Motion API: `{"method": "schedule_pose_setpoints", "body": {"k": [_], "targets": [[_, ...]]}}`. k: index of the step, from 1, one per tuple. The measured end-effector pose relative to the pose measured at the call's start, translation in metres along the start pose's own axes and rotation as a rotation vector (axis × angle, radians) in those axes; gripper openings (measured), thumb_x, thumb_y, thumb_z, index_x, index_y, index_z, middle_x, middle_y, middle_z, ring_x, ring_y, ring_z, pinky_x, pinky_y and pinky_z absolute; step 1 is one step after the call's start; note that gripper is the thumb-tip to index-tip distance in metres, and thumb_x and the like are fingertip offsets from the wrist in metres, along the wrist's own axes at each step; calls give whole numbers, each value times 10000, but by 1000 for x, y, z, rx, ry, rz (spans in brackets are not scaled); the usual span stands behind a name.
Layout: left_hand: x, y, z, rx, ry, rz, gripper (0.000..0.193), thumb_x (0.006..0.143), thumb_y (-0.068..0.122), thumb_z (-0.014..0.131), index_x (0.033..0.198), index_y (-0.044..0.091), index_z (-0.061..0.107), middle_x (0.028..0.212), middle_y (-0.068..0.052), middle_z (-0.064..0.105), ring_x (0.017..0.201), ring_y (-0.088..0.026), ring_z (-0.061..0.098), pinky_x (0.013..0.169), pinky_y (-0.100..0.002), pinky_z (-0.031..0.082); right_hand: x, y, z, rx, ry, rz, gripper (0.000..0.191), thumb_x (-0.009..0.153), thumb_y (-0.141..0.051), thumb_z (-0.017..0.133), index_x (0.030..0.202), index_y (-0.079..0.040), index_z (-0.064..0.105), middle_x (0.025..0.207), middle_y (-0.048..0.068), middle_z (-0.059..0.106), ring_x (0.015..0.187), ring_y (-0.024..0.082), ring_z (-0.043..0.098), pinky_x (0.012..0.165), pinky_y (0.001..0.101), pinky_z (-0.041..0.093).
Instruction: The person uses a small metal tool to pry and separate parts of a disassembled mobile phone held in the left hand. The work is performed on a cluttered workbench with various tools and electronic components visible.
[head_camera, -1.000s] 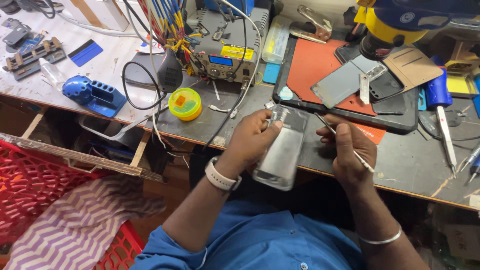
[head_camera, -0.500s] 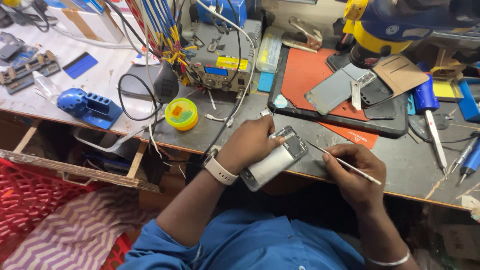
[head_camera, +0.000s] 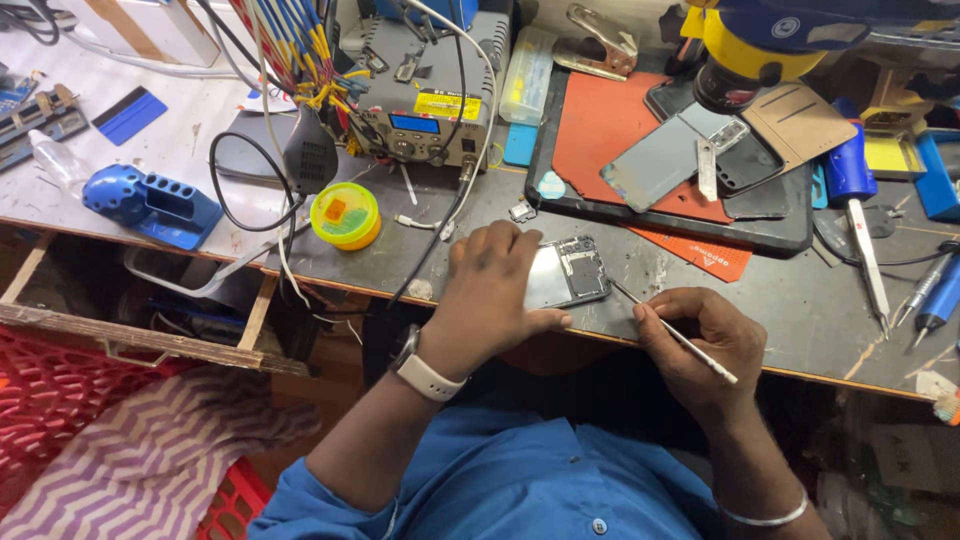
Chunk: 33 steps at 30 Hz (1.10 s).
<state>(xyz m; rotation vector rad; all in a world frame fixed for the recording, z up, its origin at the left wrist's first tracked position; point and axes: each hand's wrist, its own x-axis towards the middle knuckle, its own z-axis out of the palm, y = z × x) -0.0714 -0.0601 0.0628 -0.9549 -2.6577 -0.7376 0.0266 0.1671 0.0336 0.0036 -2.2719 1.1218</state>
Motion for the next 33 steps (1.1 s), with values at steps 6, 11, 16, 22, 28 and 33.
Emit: {"method": "schedule_pose_setpoints", "body": {"k": [6,11,16,22,28,33], "targets": [[-14,-21,10,-54,55,6,819,633,582,875,1252,94,651,1198,-100,545,1174,-329,494,1024,-508,360,-5,4,0,-5,-17,-99,147,894,-77,806,844,-16,682,901,83,750,789,130,707,717,271,559],[-21,-35,19,-29,173,76,774,689,638,820,1268,145,673,1172,-77,545,1167,-307,498,1042,-508,358,-14,12,3,174,23,69,124,956,-81,784,941,-8,686,942,88,737,814,120,681,736,256,557],[-30,-43,20,-23,218,68,773,673,679,792,1245,169,693,1146,-41,562,1176,-272,510,1038,-480,371,-20,12,6,-60,-49,-93,151,1029,-57,811,949,20,709,956,108,755,857,141,721,822,243,567],[-34,-44,19,-15,242,42,781,632,700,787,1214,183,719,1134,-20,568,1176,-261,509,1031,-469,375,-27,2,8,-90,-81,-83,209,1032,-134,796,960,46,717,902,127,741,785,137,720,726,222,556],[-34,-46,17,-8,189,25,785,625,722,778,1207,198,725,1139,-20,568,1185,-260,510,1052,-471,374,-24,-4,15,-182,-56,-125,206,1030,-115,799,958,63,726,908,150,746,789,155,721,746,238,558],[-32,-45,14,-12,153,26,802,622,733,765,1215,195,721,1138,-27,567,1179,-269,512,1051,-476,373,-10,-5,23,-192,-57,-162,238,1048,-146,812,959,60,734,901,164,742,759,165,715,734,246,557]]}}
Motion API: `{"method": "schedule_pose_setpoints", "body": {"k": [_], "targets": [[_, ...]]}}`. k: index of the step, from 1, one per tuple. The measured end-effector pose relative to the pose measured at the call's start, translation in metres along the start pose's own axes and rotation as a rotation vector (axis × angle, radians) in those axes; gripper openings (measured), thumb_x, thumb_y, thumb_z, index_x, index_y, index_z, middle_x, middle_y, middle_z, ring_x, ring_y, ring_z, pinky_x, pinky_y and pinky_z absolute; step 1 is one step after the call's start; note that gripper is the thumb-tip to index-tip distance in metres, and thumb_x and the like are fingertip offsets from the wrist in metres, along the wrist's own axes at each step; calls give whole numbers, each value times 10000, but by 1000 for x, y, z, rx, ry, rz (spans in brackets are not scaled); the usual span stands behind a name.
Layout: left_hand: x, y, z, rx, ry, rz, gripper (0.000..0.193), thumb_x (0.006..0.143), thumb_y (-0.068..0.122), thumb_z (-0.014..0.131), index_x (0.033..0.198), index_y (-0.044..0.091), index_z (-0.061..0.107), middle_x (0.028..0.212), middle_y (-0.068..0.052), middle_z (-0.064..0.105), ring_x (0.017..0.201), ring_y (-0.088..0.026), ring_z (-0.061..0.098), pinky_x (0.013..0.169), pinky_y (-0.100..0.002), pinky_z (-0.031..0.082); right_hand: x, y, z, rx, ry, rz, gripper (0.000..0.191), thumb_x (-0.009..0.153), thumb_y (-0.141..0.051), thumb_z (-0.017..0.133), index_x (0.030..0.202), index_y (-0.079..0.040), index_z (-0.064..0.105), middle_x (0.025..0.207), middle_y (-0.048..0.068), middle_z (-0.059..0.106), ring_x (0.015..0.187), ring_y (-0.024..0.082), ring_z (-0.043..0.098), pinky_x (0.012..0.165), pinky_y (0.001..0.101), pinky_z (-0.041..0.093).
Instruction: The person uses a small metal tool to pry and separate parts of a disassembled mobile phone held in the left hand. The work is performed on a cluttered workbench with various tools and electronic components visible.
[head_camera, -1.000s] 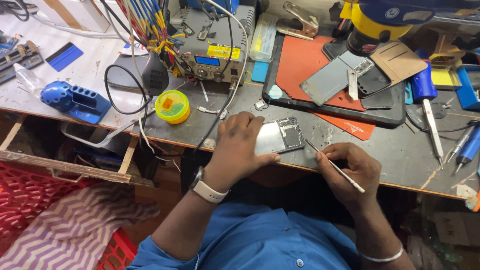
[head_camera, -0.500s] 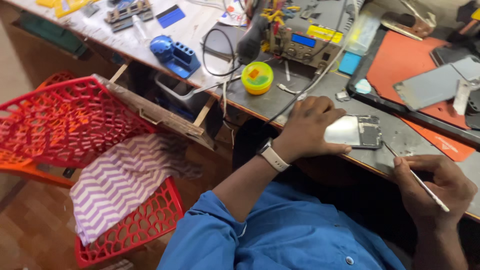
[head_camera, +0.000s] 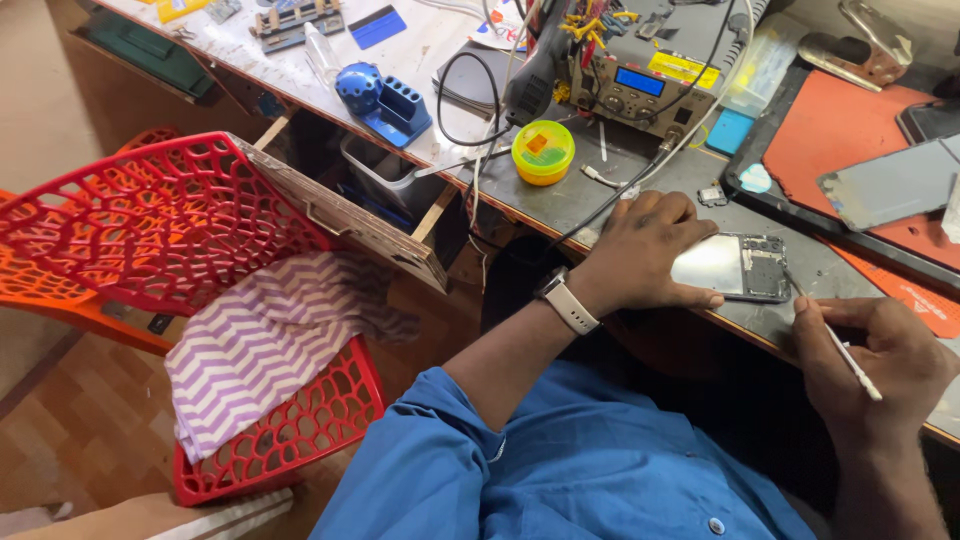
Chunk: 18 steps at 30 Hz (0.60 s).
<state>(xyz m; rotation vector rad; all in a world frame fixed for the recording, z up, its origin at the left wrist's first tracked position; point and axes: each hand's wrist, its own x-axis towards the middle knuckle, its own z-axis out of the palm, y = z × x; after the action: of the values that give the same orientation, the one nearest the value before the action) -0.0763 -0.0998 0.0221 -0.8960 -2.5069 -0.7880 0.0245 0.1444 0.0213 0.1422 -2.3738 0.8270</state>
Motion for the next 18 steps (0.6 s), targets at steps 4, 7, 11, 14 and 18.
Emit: {"method": "schedule_pose_setpoints", "body": {"k": [4,7,11,14,18], "targets": [[-1,1,-1,19,1,-9,801,631,744,752,1212,193,723,1162,-26,579,1199,-272,515,1064,-485,371,8,-5,8,43,4,10,240,1044,-172,777,989,58,741,895,161,735,758,158,712,743,246,563],[-3,2,-1,33,6,-21,800,641,754,737,1212,194,724,1181,-21,586,1214,-265,518,1079,-485,374,10,-11,11,-1,6,5,257,1060,-161,789,983,78,738,866,178,732,741,183,707,735,272,555],[-6,3,-2,38,22,-39,797,651,764,713,1216,203,725,1186,-13,589,1215,-254,520,1084,-472,382,12,-21,8,-20,-100,175,304,1115,-194,741,1063,106,730,747,232,705,625,236,696,596,326,534],[-7,3,-2,50,42,-37,801,655,770,709,1224,207,725,1192,-13,588,1210,-249,520,1099,-472,381,12,-25,7,107,-152,251,316,1140,-177,676,1066,129,700,741,250,686,631,249,691,548,320,551],[-10,1,1,46,39,-47,820,649,772,707,1236,200,724,1177,-12,591,1209,-244,522,1102,-473,381,8,-25,7,238,-107,250,307,1141,-147,652,1064,150,646,852,243,677,707,228,692,624,305,577]]}}
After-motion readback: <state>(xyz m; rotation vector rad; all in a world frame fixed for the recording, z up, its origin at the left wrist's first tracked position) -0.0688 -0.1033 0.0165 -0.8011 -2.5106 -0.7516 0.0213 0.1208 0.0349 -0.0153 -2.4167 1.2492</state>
